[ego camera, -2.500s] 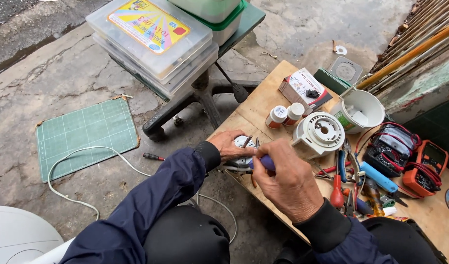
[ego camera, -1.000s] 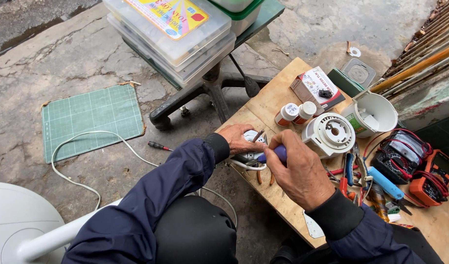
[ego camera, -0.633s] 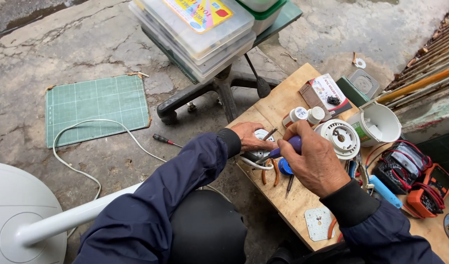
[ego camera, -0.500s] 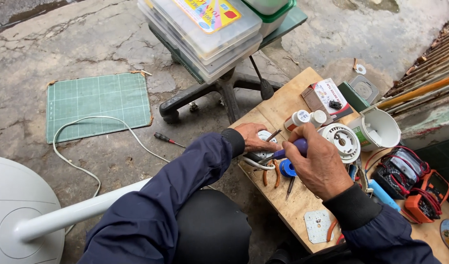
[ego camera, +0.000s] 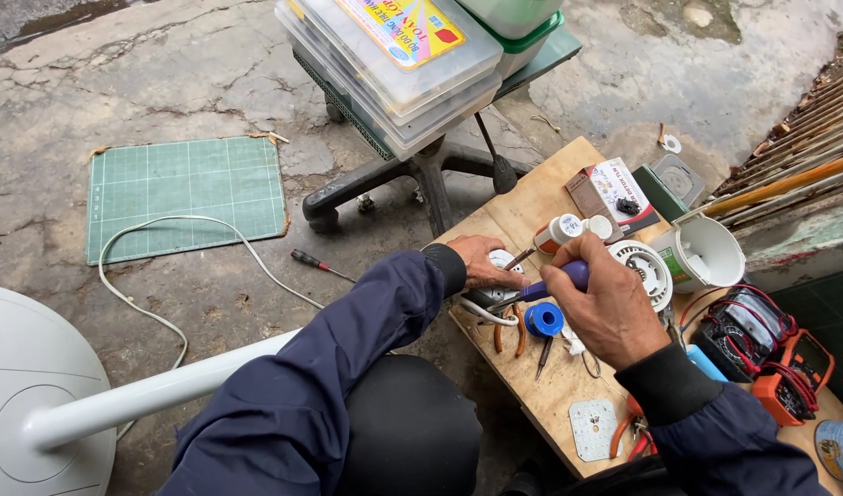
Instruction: Tightening screws on a motor housing using a screwdriver on a repair bench.
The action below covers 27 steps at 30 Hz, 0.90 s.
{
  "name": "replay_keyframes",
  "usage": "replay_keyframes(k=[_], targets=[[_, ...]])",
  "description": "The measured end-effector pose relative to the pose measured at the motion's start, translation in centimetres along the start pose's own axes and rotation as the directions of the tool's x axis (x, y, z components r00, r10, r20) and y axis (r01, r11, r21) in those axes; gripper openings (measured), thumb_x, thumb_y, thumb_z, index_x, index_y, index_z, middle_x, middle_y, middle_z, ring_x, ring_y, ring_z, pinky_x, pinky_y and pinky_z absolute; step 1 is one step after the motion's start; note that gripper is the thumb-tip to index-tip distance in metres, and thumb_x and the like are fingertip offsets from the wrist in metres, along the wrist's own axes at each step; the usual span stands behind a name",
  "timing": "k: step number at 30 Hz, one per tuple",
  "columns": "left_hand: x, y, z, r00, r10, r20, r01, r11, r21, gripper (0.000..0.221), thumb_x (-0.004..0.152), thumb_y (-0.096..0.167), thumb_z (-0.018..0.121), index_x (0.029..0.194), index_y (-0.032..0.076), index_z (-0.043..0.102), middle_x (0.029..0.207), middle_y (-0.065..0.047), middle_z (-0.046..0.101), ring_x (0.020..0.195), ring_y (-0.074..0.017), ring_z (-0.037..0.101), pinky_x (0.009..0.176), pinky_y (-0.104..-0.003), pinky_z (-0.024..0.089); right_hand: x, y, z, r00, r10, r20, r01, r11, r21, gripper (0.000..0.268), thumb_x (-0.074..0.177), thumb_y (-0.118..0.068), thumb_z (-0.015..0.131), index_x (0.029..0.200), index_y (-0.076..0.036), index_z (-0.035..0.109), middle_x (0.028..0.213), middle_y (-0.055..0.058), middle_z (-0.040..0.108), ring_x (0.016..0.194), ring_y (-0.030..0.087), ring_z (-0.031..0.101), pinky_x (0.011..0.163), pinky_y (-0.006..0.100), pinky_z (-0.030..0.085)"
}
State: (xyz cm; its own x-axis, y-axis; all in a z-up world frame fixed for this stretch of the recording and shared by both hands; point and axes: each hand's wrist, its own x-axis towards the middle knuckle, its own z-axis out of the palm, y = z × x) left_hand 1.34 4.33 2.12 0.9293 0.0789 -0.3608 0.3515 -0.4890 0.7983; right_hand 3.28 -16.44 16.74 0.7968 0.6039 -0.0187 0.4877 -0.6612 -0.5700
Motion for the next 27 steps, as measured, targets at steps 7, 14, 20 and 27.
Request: replay_keyframes(k=[7, 14, 20, 27], targets=[[1.6, -1.4, 2.3, 0.999, 0.052, -0.014, -0.052, 0.998, 0.029, 0.086, 0.067, 0.086, 0.081, 0.135, 0.034, 0.076, 0.135, -0.022, 0.077, 0.136, -0.0382, 0.071, 0.118, -0.046, 0.056, -2.2, -2.9, -1.0, 0.98, -0.11, 0.167, 0.132, 0.984, -0.124, 0.023, 0.1, -0.027, 0.076, 0.118, -0.016, 0.068, 0.107, 0.024, 0.078, 0.113, 0.048, 0.077, 0.096, 0.062, 0.062], [-0.6, 0.8, 2.6, 0.995, 0.085, 0.057, -0.097, 0.964, 0.246, 0.084, 0.075, 0.073, 0.071, 0.143, 0.024, 0.066, 0.138, -0.012, 0.075, 0.121, -0.0359, 0.071, 0.098, -0.047, 0.055, -5.3, -0.2, -0.3, 0.841, -0.374, 0.39, 0.451, 0.884, -0.126, 0.008, 0.109, -0.024, 0.064, 0.115, -0.017, 0.064, 0.108, 0.007, 0.066, 0.086, 0.03, 0.068, 0.077, 0.044, 0.053], [-2.4, 2.2, 4.7, 0.991, 0.123, 0.05, -0.132, 0.934, 0.331, 0.097, 0.073, 0.072, 0.086, 0.155, 0.025, 0.065, 0.144, -0.016, 0.071, 0.129, -0.0378, 0.067, 0.103, -0.053, 0.059, -8.8, -0.4, 0.9, 0.933, 0.124, 0.338, -0.032, 0.964, -0.265, 0.02, 0.101, -0.035, 0.061, 0.106, -0.02, 0.073, 0.094, 0.006, 0.081, 0.08, 0.031, 0.075, 0.074, 0.047, 0.05], [0.5, -2.4, 10.3, 0.873, 0.477, -0.102, -0.317, 0.714, 0.625, 0.077, 0.084, 0.066, 0.09, 0.142, 0.02, 0.067, 0.127, -0.021, 0.066, 0.124, -0.0439, 0.06, 0.096, -0.061, 0.051, -9.7, 2.3, 5.4, 0.674, 0.597, 0.436, -0.678, 0.734, 0.044, 0.05, 0.096, -0.031, 0.069, 0.143, -0.019, 0.081, 0.103, 0.0, 0.088, 0.081, 0.015, 0.077, 0.087, 0.03, 0.057]])
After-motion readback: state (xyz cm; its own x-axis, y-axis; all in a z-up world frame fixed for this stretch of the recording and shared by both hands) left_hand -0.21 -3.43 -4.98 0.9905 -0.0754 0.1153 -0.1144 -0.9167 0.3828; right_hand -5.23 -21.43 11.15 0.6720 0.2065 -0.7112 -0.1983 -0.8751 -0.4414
